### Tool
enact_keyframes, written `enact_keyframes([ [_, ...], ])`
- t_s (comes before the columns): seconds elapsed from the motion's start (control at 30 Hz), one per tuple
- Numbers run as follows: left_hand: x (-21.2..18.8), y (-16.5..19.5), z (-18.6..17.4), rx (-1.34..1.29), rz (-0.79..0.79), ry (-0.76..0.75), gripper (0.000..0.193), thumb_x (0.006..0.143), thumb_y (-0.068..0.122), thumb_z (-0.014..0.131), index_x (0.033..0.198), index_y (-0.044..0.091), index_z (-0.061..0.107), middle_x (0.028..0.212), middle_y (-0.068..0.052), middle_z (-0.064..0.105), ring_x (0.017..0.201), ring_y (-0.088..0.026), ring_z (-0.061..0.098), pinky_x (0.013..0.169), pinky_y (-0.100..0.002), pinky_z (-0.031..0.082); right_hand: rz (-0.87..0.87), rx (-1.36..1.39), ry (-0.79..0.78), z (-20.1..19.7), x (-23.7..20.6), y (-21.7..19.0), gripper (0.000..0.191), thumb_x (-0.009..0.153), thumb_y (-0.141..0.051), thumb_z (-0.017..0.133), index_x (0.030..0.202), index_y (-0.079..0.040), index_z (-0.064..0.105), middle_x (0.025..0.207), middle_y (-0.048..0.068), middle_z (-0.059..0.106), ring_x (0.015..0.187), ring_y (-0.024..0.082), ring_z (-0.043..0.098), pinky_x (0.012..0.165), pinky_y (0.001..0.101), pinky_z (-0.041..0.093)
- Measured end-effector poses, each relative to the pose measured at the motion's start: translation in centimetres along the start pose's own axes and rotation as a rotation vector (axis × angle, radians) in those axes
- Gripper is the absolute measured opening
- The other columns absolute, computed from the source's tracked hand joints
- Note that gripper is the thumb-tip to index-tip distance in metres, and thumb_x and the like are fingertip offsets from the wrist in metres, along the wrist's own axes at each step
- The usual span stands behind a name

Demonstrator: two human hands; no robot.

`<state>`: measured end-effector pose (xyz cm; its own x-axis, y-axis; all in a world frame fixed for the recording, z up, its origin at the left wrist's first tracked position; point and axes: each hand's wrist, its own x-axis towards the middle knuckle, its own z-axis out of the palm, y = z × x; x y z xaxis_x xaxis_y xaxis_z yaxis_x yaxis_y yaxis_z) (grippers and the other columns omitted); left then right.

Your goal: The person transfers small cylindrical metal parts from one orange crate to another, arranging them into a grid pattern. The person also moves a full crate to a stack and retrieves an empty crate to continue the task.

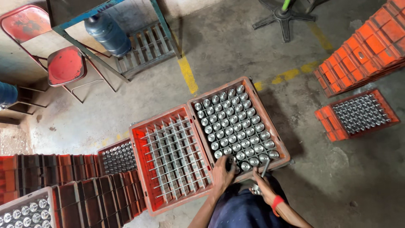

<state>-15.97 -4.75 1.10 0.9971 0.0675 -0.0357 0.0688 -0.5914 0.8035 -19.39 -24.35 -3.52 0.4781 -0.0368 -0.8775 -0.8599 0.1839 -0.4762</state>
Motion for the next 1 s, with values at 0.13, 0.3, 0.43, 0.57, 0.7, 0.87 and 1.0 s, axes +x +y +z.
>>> enact_keyframes([
  [0.13, -3.5, 0.9, 0.6, 0.099, 0.054, -0.176, 0.049, 0.076, 0.023, 0.081, 0.115, 0.001, 0.061, 0.108, -0.022, 0.063, 0.103, -0.043, 0.06, 0.088, -0.05, 0.049, -0.049, 0.103, 0.028, 2.6, -0.2, -1.4, 0.06, 0.082, -0.061, 0.073, 0.114, -0.01, 0.068, 0.084, 0.004, 0.062, 0.057, 0.018, 0.064, 0.046, 0.0307, 0.051],
  [0.3, -5.4, 0.7, 2.7, 0.409, 0.099, -0.166, 0.053, 0.063, 0.006, 0.076, 0.115, 0.005, 0.063, 0.109, -0.018, 0.063, 0.106, -0.04, 0.059, 0.087, -0.047, 0.05, -0.078, 0.119, 0.05, 4.0, -2.0, -3.1, 0.034, 0.078, -0.038, 0.083, 0.102, -0.015, 0.072, 0.084, 0.001, 0.068, 0.057, 0.014, 0.062, 0.046, 0.0274, 0.046],
  [0.43, -4.6, -0.1, 3.9, 0.502, 0.129, -0.042, 0.04, 0.072, -0.001, 0.067, 0.111, 0.007, 0.069, 0.107, -0.015, 0.067, 0.102, -0.037, 0.064, 0.087, -0.045, 0.052, -0.051, 0.13, -0.024, 4.2, -3.3, -4.1, 0.029, 0.079, -0.036, 0.079, 0.098, -0.016, 0.072, 0.08, 0.0, 0.067, 0.058, 0.012, 0.063, 0.046, 0.0272, 0.046],
  [0.57, -4.5, 0.7, 4.8, 0.424, 0.062, -0.034, 0.023, 0.078, 0.01, 0.071, 0.099, 0.003, 0.069, 0.098, -0.018, 0.069, 0.096, -0.04, 0.065, 0.083, -0.046, 0.052, -0.021, 0.142, -0.138, 3.0, -4.3, -5.2, 0.029, 0.079, -0.037, 0.077, 0.096, -0.014, 0.071, 0.079, 0.004, 0.073, 0.057, 0.013, 0.061, 0.046, 0.0272, 0.047],
  [0.7, -5.4, 4.5, 8.9, 0.538, 0.051, -0.064, 0.022, 0.074, 0.0, 0.065, 0.095, 0.005, 0.069, 0.099, -0.018, 0.072, 0.096, -0.037, 0.068, 0.086, -0.045, 0.055, -0.041, 0.044, -0.176, -2.3, -4.0, -6.5, 0.03, 0.08, -0.036, 0.078, 0.098, -0.013, 0.071, 0.079, 0.005, 0.07, 0.057, 0.014, 0.061, 0.047, 0.0279, 0.047],
  [0.87, -7.8, 12.7, 16.9, 0.326, -0.026, -0.129, 0.03, 0.077, 0.008, 0.071, 0.106, 0.004, 0.067, 0.1, -0.02, 0.072, 0.096, -0.04, 0.069, 0.081, -0.048, 0.055, -0.145, -0.208, -0.197, -13.7, -2.2, -9.6, 0.036, 0.078, -0.038, 0.077, 0.097, -0.008, 0.075, 0.08, 0.005, 0.068, 0.062, 0.015, 0.063, 0.05, 0.0296, 0.05],
  [1.0, -5.2, 16.1, 19.0, 0.103, -0.16, -0.242, 0.057, 0.077, 0.026, 0.081, 0.126, 0.005, 0.063, 0.106, -0.023, 0.07, 0.099, -0.042, 0.069, 0.085, -0.049, 0.054, -0.28, -0.58, -0.205, -21.1, 0.4, -15.7, 0.038, 0.074, -0.033, 0.081, 0.095, -0.001, 0.075, 0.083, 0.007, 0.07, 0.066, 0.016, 0.064, 0.055, 0.0322, 0.05],
])
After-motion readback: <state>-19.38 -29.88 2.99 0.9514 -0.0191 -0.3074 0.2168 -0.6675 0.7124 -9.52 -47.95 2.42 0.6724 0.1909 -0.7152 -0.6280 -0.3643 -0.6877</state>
